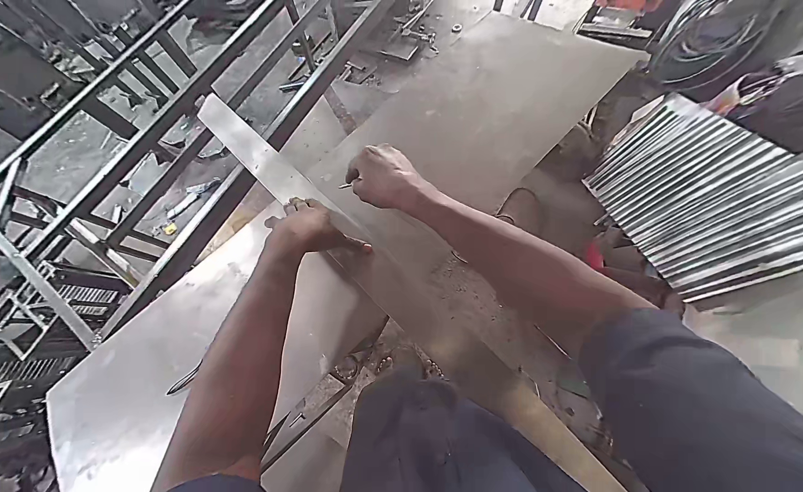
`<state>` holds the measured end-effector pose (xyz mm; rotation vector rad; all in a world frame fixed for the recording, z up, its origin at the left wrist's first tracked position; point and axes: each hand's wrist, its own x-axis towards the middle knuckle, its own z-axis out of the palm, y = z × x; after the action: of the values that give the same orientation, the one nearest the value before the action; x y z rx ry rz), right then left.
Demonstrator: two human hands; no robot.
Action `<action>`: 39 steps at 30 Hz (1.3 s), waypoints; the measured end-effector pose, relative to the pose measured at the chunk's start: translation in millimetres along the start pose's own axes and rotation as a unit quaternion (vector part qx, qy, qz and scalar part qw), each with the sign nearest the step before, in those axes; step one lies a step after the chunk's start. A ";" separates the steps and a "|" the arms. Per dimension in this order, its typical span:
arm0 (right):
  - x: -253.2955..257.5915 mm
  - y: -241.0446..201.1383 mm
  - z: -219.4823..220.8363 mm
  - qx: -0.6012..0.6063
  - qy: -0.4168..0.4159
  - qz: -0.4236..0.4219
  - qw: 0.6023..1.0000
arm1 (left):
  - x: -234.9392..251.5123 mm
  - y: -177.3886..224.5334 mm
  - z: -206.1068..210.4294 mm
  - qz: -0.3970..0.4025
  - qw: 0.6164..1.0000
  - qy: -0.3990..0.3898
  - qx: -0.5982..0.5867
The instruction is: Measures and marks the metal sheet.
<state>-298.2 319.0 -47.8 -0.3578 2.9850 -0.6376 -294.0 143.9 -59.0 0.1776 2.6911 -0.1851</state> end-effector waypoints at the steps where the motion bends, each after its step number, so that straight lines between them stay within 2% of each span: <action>1: 16.5 -4.0 5.4 -0.005 -0.002 0.002 1.000 | 3.5 -3.3 2.8 0.004 1.000 0.009 -0.007; 6: 61.1 -26.0 18.2 -0.029 -0.014 -0.014 0.999 | 3.9 -3.9 2.5 0.015 1.000 0.009 0.000; 11: 46.1 -42.3 1.2 -0.061 -0.059 -0.039 0.996 | 5.2 -6.0 4.8 0.022 1.000 0.018 -0.012; 15: -15.1 -39.4 -7.3 -0.085 -0.079 -0.053 0.992 | 9.2 -4.4 7.5 0.008 1.000 0.013 -0.004; 21: -137.7 -5.9 -3.7 -0.058 -0.079 -0.049 0.994 | -0.3 1.3 -2.4 0.000 1.000 -0.009 -0.004; 24: -210.2 11.8 -12.7 -0.025 -0.130 0.028 0.991 | -1.4 1.9 -3.1 0.000 1.000 -0.008 0.000; 27: -276.8 38.8 -0.2 0.101 -0.152 0.143 0.973 | 0.8 -0.3 0.8 -0.002 1.000 0.002 -0.003; 30: -337.4 52.2 39.5 0.216 -0.114 0.204 0.948 | 0.9 -4.4 6.2 -0.003 0.999 0.028 -0.016; 32: -371.1 53.5 71.4 0.283 -0.074 0.213 0.932 | 1.8 -14.2 9.1 -0.006 0.995 0.066 -0.081; 33: -383.9 53.0 86.9 0.286 -0.024 0.218 0.933 | 3.9 -21.0 10.3 -0.018 0.985 0.100 -0.138; 37: -405.3 51.2 118.7 0.209 0.158 0.254 0.931 | 30.3 -43.7 10.0 -0.129 0.910 0.220 -0.327; 39: -407.6 53.7 116.3 0.186 0.207 0.257 0.926 | 49.8 -52.1 4.6 -0.121 0.847 0.254 -0.451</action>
<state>99.4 418.5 -168.5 0.6378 3.0004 -1.2964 -344.7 96.8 -79.3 -0.4643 2.9569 1.1984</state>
